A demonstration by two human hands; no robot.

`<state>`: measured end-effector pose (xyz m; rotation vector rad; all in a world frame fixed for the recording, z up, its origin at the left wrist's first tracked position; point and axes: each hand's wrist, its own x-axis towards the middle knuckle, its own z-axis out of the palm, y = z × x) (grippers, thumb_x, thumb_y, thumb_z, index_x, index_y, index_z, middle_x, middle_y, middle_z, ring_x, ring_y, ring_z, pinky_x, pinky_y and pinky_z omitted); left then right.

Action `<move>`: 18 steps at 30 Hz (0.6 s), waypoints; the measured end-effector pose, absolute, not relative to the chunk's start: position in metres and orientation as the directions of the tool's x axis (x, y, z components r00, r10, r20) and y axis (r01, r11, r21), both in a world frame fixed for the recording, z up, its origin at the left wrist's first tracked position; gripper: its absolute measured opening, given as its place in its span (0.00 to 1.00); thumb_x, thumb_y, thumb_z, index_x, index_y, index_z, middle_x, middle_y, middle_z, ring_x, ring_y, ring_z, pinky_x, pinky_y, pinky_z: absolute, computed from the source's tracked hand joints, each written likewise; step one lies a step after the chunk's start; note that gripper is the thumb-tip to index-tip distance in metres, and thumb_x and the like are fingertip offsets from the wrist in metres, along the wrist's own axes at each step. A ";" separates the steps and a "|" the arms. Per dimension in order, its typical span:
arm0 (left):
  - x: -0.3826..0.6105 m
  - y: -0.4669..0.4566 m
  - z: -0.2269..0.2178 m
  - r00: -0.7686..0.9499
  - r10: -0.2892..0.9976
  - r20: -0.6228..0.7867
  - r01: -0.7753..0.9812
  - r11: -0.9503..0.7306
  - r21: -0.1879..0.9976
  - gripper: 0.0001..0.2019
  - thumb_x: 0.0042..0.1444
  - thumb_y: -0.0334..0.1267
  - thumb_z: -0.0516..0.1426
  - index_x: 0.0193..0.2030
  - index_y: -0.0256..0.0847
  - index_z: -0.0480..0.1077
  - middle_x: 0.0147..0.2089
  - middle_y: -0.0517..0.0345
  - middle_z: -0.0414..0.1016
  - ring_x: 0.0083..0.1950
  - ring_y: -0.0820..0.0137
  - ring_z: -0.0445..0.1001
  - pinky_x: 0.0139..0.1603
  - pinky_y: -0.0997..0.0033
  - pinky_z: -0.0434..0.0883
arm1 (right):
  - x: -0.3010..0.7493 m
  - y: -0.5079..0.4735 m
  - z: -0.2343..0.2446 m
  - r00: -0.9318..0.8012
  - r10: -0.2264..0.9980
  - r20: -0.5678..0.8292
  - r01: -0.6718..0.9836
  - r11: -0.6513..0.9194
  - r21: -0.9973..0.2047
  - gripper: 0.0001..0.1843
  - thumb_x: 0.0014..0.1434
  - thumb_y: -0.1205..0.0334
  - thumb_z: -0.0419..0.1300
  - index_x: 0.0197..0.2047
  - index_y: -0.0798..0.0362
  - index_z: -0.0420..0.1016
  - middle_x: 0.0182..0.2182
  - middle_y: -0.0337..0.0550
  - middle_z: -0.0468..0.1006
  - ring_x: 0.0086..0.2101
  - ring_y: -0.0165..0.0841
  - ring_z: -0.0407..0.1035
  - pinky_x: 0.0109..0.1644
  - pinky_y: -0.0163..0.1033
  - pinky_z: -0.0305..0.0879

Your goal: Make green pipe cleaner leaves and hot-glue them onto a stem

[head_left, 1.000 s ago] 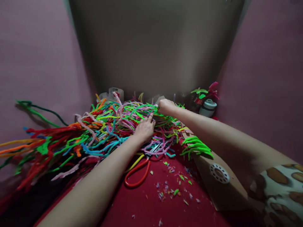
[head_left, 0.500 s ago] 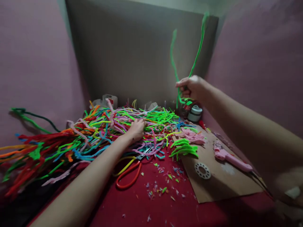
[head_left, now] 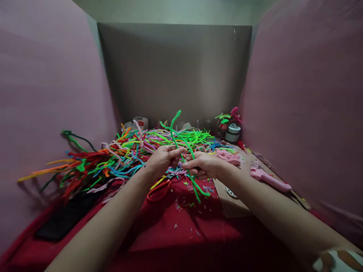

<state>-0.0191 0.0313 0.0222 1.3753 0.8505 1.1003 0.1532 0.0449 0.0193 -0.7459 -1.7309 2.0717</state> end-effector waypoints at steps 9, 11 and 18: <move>-0.008 0.027 0.001 0.297 0.954 0.034 -0.187 0.023 0.982 0.13 0.47 0.42 0.61 0.33 0.34 0.70 0.22 0.63 0.66 0.17 0.82 0.60 0.19 0.80 0.60 | 0.159 0.045 0.002 -0.909 0.371 -0.191 0.087 -0.280 -0.956 0.07 0.51 0.64 0.59 0.33 0.55 0.63 0.16 0.31 0.67 0.10 0.17 0.45 0.11 0.24 0.44; -0.008 0.028 0.002 0.343 0.939 -0.015 -0.193 0.087 0.977 0.12 0.47 0.40 0.62 0.34 0.34 0.70 0.24 0.62 0.67 0.18 0.83 0.59 0.19 0.81 0.60 | 0.161 0.045 0.003 -0.918 0.330 -0.220 0.124 -0.289 -0.949 0.05 0.51 0.65 0.57 0.31 0.56 0.63 0.16 0.31 0.66 0.09 0.17 0.42 0.10 0.24 0.43; -0.008 0.032 0.003 0.337 0.940 -0.058 -0.218 0.138 0.966 0.10 0.43 0.35 0.64 0.28 0.35 0.68 0.17 0.68 0.61 0.14 0.85 0.52 0.16 0.83 0.54 | 0.164 0.045 -0.003 -0.872 0.467 -0.146 0.046 -0.219 -0.975 0.10 0.51 0.59 0.60 0.32 0.56 0.66 0.18 0.35 0.72 0.09 0.18 0.46 0.10 0.26 0.42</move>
